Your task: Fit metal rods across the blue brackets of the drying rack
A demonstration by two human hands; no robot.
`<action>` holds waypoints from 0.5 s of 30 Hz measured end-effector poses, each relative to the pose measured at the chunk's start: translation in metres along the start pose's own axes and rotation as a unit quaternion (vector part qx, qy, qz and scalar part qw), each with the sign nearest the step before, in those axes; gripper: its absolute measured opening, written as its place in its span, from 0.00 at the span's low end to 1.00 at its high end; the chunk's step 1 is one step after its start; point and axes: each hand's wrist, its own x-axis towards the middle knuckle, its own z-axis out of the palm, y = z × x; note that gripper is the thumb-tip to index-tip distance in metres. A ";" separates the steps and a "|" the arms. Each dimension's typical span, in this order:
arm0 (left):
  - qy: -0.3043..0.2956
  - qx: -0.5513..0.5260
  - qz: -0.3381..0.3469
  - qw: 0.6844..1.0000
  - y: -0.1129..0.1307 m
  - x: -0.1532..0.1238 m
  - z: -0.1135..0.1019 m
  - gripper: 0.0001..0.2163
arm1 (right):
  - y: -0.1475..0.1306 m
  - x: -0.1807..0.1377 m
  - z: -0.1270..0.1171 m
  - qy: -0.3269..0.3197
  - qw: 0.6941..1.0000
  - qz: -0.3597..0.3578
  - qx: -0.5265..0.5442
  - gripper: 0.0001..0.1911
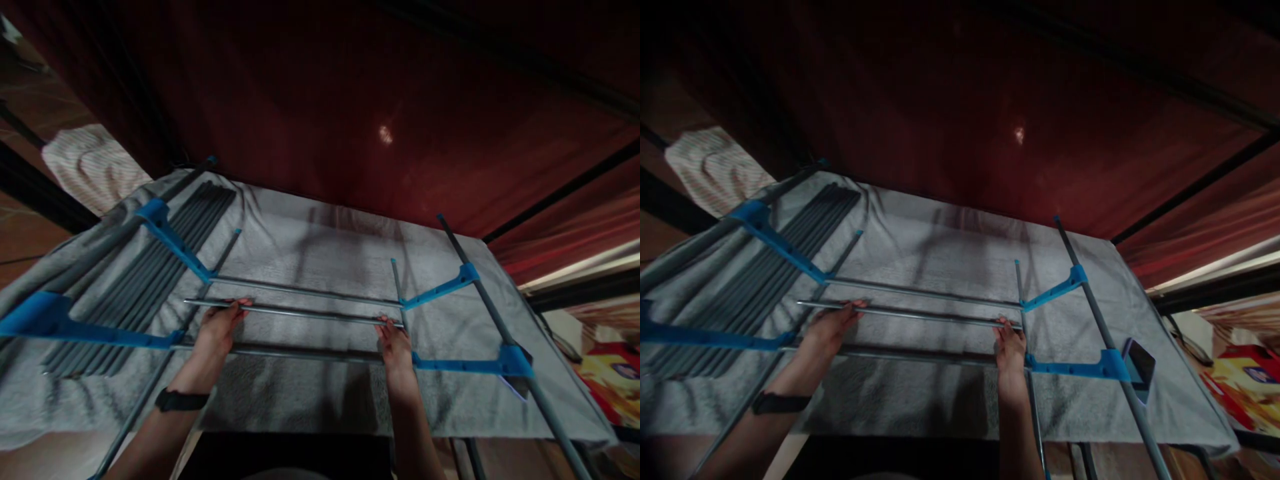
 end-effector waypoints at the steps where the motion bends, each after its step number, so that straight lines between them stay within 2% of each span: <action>1: 0.003 -0.003 0.000 1.000 0.000 0.000 0.000 0.08 | 0.001 0.001 0.000 0.002 1.000 -0.004 0.000 0.11; 8: -0.001 -0.029 0.003 1.000 -0.002 -0.003 0.000 0.10 | 0.004 0.004 0.005 0.056 0.998 -0.010 -0.012 0.10; 15: -0.013 -0.062 0.022 0.998 -0.005 -0.007 0.004 0.10 | -0.002 -0.001 0.004 0.062 0.998 -0.007 0.008 0.09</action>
